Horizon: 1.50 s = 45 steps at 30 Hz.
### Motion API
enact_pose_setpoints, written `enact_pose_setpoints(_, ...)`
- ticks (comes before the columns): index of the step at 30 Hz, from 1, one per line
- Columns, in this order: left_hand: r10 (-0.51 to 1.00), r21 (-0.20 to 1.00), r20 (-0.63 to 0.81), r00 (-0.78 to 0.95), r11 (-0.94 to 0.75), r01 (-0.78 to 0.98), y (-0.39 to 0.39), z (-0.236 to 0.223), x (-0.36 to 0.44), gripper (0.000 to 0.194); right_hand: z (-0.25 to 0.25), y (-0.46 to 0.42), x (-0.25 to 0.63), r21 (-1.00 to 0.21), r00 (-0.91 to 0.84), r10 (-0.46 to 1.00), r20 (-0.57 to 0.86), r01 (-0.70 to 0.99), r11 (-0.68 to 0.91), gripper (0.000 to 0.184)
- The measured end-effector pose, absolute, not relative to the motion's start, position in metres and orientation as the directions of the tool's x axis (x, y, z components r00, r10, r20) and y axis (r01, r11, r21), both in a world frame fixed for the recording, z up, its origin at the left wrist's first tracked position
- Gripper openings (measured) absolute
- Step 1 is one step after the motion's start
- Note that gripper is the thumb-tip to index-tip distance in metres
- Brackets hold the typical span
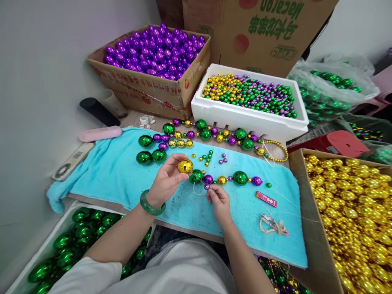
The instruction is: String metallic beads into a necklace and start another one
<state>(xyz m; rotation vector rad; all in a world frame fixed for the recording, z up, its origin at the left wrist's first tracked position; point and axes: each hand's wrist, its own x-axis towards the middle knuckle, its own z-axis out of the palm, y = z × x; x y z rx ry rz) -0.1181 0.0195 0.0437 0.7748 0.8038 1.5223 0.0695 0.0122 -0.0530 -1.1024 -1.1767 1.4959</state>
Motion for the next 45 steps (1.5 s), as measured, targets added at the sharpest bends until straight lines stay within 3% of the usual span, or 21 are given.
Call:
enact_pose_setpoints(11, 0.997, 0.854, 0.048, -0.057, -0.071, -0.515, 0.017, 0.045, -0.123, 0.042, -0.046, 0.012, 0.069, -0.991, -0.176, 0.981, -0.086, -0.089, -0.103, 0.02)
enact_pose_setpoints(18, 0.985, 0.886, 0.166, -0.055, -0.173, -0.43, 0.016, 0.048, -0.124, 0.042, -0.047, 0.013, 0.073, -0.991, -0.173, 0.98, -0.098, -0.077, -0.113, 0.018)
enact_pose_setpoints(27, 0.999, 0.852, 0.023, -0.035, -0.038, -0.522, 0.016, 0.046, -0.123, 0.042, -0.057, 0.013, 0.074, -0.969, -0.237, 0.96, -0.15, -0.155, -0.19, 0.019)
enact_pose_setpoints(38, 0.999, 0.875, 0.003, -0.053, -0.028, -0.483, 0.021, 0.05, -0.126, 0.043, -0.048, 0.016, 0.074, -0.98, -0.214, 0.965, -0.153, -0.089, -0.175, 0.025)
enact_pose_setpoints(45, 0.997, 0.898, 0.074, -0.023, -0.076, -0.433, 0.023, 0.052, -0.131, 0.041, -0.039, 0.02, 0.076, -0.991, -0.18, 0.977, -0.114, -0.043, -0.124, 0.025)
